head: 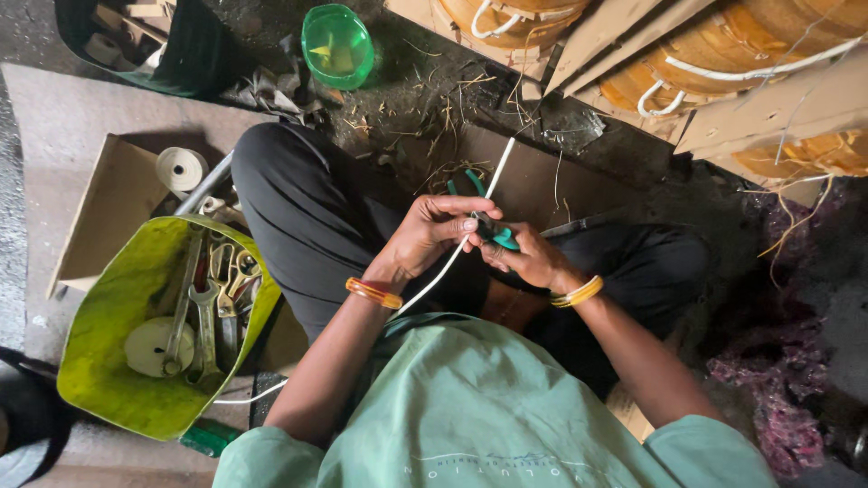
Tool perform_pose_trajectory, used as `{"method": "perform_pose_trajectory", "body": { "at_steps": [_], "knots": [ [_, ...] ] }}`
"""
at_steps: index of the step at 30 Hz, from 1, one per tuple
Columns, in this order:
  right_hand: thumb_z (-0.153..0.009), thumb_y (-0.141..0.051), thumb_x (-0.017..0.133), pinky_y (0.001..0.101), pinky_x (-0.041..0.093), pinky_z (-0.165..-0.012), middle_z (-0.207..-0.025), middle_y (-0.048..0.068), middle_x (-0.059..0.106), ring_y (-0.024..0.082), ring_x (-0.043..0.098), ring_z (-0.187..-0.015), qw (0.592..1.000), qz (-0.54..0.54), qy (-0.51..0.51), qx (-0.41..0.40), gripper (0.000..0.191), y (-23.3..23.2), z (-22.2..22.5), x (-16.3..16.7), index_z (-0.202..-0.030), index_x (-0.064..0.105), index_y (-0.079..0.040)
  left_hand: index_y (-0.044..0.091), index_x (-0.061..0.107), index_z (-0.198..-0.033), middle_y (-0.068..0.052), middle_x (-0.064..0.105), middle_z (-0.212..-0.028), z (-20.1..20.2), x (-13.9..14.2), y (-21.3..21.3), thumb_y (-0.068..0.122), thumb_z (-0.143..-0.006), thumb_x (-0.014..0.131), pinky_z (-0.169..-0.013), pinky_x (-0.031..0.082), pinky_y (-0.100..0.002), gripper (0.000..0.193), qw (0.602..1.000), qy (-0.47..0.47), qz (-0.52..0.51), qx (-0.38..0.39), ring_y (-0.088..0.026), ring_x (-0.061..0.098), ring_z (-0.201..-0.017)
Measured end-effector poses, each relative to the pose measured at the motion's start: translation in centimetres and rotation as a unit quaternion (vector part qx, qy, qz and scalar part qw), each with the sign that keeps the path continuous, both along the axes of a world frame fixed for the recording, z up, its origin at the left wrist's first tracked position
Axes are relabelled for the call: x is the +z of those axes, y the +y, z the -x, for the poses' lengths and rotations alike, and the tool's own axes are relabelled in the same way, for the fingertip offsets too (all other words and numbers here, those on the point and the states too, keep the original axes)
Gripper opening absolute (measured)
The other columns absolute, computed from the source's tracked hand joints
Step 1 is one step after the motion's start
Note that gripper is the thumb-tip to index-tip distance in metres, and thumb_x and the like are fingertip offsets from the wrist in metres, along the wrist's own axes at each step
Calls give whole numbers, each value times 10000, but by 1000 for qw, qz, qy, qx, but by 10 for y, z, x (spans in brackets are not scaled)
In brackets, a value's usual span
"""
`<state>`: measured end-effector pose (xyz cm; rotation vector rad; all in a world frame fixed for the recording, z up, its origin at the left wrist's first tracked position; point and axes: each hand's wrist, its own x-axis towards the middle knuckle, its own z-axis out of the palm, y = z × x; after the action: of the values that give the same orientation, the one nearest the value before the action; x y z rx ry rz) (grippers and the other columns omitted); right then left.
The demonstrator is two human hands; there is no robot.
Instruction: The person sits on the floor and uses pliers and a knife to cut and trim white plastic ties and yellow wires on a large cylindrical coil assembly. They repeatedly thread ties through slots, tighten them, and trim excess material.
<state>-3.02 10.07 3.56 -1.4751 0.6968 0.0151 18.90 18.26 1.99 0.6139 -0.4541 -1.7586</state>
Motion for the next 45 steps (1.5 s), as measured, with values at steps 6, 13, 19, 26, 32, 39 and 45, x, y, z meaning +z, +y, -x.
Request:
{"method": "perform_pose_trajectory", "body": {
  "at_steps": [6,13,19,26,32,39,45],
  "knots": [
    [-1001,-361,657,282,426,-592,-714,-3,612,84,527,-649,993,57,46,-92,338,8,3,-10,-958,712,-30,-20,626,-1421,-139,710,-1313,6,1,-8,21,-953,737,-803,567,-262,483,999,37,25,-12,-106,673,-855],
    [-997,-258,651,354,467,-1015,-1174,87,729,222,637,-1124,990,141,-3,23,335,-1,7,-4,-1241,686,-31,0,563,-1470,-134,641,-1434,-13,6,-34,34,-949,734,-808,593,-298,549,995,48,63,54,-116,677,-851],
    [-947,-272,716,447,446,-1066,-1309,166,634,371,580,-1252,940,317,34,124,454,20,-18,-12,-1319,613,-34,-6,575,-1475,-132,665,-1420,-16,-1,-42,19,-965,720,-879,596,-295,531,993,17,109,33,-127,705,-903],
    [-938,-313,734,408,512,-951,-1135,129,706,277,658,-1074,958,252,42,131,377,25,-26,-28,-1195,670,-44,-2,582,-1466,-116,673,-1408,-23,-3,-37,38,-977,715,-876,602,-297,508,993,34,107,48,-120,708,-909],
    [-927,-291,773,341,553,-740,-874,85,731,149,662,-786,983,166,48,59,322,47,-18,-38,-1064,690,-13,8,594,-1459,-135,680,-1396,-19,-10,-38,12,-956,740,-849,608,-305,524,991,37,99,79,-125,709,-881],
    [-965,-230,703,308,585,-725,-856,47,738,118,702,-778,997,55,54,25,226,49,-30,-20,-1046,678,-21,17,595,-1444,-121,660,-1416,-14,-12,-42,-22,-938,722,-819,609,-300,523,992,8,72,100,-118,718,-863],
    [-991,-183,671,313,563,-792,-893,50,702,148,687,-827,990,131,-5,58,164,52,-46,2,-1026,645,-25,19,594,-1456,-125,674,-1404,-16,-9,-40,-22,-954,716,-846,610,-293,518,991,6,74,110,-116,710,-872]
  ]
}}
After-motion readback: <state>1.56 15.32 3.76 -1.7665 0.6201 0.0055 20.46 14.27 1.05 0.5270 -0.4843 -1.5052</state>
